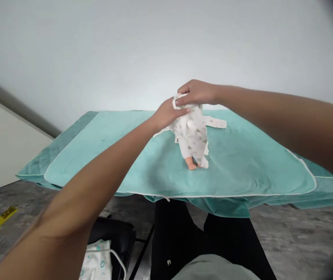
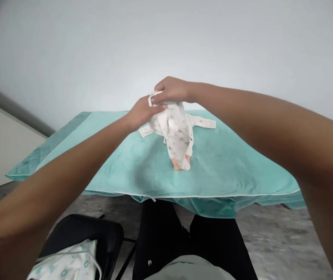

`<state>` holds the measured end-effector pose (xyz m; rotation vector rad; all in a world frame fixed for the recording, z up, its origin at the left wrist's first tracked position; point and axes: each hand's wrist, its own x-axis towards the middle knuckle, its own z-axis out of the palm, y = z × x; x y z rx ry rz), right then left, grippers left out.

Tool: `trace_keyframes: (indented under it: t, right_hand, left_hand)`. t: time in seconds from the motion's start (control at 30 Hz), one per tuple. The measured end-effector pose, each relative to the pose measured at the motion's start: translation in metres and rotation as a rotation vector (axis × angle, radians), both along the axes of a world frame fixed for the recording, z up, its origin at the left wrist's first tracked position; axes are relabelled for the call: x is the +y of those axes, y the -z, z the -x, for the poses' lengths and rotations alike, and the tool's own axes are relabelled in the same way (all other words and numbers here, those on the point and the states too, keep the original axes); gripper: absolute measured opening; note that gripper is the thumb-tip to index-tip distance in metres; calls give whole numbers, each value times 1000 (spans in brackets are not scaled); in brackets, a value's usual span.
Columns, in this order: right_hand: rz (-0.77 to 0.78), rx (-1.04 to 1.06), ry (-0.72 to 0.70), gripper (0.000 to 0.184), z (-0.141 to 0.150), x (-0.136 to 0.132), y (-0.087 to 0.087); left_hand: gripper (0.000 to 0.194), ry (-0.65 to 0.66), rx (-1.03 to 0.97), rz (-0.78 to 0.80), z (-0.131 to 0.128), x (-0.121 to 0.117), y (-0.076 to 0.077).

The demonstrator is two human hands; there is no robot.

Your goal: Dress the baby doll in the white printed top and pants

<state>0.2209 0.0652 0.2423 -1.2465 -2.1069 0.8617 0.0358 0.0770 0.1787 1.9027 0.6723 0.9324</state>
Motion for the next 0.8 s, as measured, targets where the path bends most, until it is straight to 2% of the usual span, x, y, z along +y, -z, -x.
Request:
trace_keyframes:
  t: [0.07, 0.13, 0.23, 0.3, 0.4, 0.53, 0.6, 0.67, 0.73, 0.8]
  right_hand:
    - [51, 17, -23, 35, -11, -1, -13]
    - [151, 8, 17, 37, -27, -4, -23]
    - [227, 17, 142, 55, -45, -11, -30]
    - [228, 49, 167, 59, -49, -13, -31]
    - [277, 102, 164, 47, -44, -17, -32]
    - [381, 130, 192, 47, -34, -34, -35]
    - [487, 67, 133, 42, -29, -43, -34]
    - [536, 67, 22, 30, -25, -48, -30]
    - [488, 213, -86, 23, -24, -48, -25]
    - [403, 437, -182, 26, -25, -44, -20]
  left_hand:
    - [33, -59, -29, -6, -1, -3, -22]
    - [26, -106, -29, 14, 6, 0, -38]
    - [27, -79, 17, 67, 19, 9, -51]
    - [30, -30, 58, 78, 24, 11, -54]
    - [29, 4, 100, 74, 23, 8, -52]
    - [25, 1, 36, 86, 15, 0, -49]
    - [22, -13, -24, 91, 9, -5, -52]
    - [22, -27, -96, 93, 2, -9, -55]
    - [27, -38, -174, 94, -6, -13, -58]
    - [34, -32, -222, 97, -10, -15, -60]
